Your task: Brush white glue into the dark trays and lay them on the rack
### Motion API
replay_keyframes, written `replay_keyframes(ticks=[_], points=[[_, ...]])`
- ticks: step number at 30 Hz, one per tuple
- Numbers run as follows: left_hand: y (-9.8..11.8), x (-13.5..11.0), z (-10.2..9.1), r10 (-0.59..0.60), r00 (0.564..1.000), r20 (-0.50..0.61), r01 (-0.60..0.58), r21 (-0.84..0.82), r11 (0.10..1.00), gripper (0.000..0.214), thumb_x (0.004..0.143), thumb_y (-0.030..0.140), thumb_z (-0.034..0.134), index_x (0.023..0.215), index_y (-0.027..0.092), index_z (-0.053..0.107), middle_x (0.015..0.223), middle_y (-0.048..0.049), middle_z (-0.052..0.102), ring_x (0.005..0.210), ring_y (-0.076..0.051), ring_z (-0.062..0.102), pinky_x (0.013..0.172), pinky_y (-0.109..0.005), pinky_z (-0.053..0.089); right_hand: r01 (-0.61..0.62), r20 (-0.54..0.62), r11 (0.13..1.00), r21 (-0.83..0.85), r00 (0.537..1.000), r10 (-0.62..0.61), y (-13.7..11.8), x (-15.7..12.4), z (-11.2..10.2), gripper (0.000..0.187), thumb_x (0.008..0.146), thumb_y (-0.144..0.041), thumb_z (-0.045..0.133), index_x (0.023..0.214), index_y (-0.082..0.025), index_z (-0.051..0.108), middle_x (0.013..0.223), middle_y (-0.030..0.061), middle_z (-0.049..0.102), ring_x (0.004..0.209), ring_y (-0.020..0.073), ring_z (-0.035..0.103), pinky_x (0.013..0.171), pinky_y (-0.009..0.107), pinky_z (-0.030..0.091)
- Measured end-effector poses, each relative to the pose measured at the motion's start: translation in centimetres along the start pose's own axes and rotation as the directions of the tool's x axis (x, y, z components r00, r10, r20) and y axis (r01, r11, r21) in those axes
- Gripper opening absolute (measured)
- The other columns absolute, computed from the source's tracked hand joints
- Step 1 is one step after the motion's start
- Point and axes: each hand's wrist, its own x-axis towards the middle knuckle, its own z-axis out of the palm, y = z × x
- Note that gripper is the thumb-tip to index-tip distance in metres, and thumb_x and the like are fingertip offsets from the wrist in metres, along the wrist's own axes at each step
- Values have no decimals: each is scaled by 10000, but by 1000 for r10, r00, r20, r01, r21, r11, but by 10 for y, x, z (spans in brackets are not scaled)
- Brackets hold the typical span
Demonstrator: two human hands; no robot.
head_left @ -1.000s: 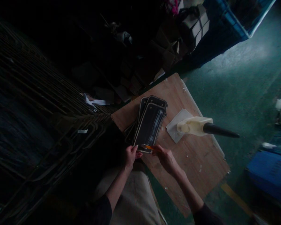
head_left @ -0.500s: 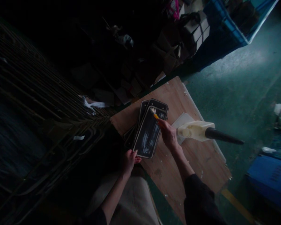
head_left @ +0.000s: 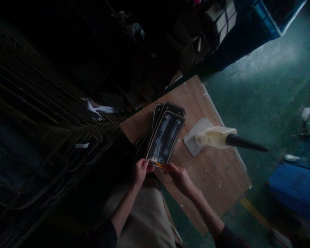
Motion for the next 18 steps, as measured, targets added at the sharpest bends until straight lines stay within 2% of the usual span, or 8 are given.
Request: replay_keyframes(ticks=[2,4,7,10,12,15,18], points=[[0,1,-1,6,1000,12,-6,23,1000,303,748,374,698,705,165,483,627,-8,644,541,-177,692,482,-239,580,-29,19,995,93,999,27,5,3,-7,229,993,-241,417,1150,-211,580,875,25,694,766,137,675,699,220,523],[-2,2,-2,24,999,35,-26,47,999,321,736,396,701,695,171,476,597,-3,633,550,-190,698,475,-236,574,-23,-14,985,170,1000,26,15,14,-19,238,995,-279,406,1133,-194,580,840,29,694,752,148,679,702,239,542],[-4,4,-5,58,997,58,-62,72,995,352,713,445,703,701,184,468,541,11,615,532,-207,697,448,-231,558,22,-214,983,180,977,18,30,42,-46,268,994,-331,404,1137,-177,569,826,41,693,742,163,683,717,277,562],[-5,5,-5,57,997,49,-63,111,992,345,714,453,693,705,190,469,526,1,628,510,-213,692,427,-235,552,63,-433,998,25,900,-46,37,66,-72,278,992,-331,412,1181,-188,556,883,45,697,809,165,685,776,298,560],[-4,5,-4,54,998,40,-59,134,989,331,720,437,686,693,191,465,523,-6,634,516,-218,695,430,-239,555,81,-504,989,-121,854,-132,36,77,-84,273,989,-314,426,1196,-197,560,936,50,698,857,165,681,803,300,550],[-3,5,-2,48,998,31,-52,140,989,317,723,412,681,681,191,457,509,2,624,514,-216,694,434,-242,559,119,-511,950,-289,820,-258,33,87,-92,279,985,-297,447,1218,-198,566,1019,72,682,915,174,662,820,302,535],[-3,4,-1,34,999,30,-38,112,993,317,724,409,679,686,190,453,505,2,621,520,-215,695,437,-241,559,144,-450,919,-368,837,-311,34,92,-88,292,992,-285,429,1238,-192,558,1044,88,665,920,180,645,796,296,523]])
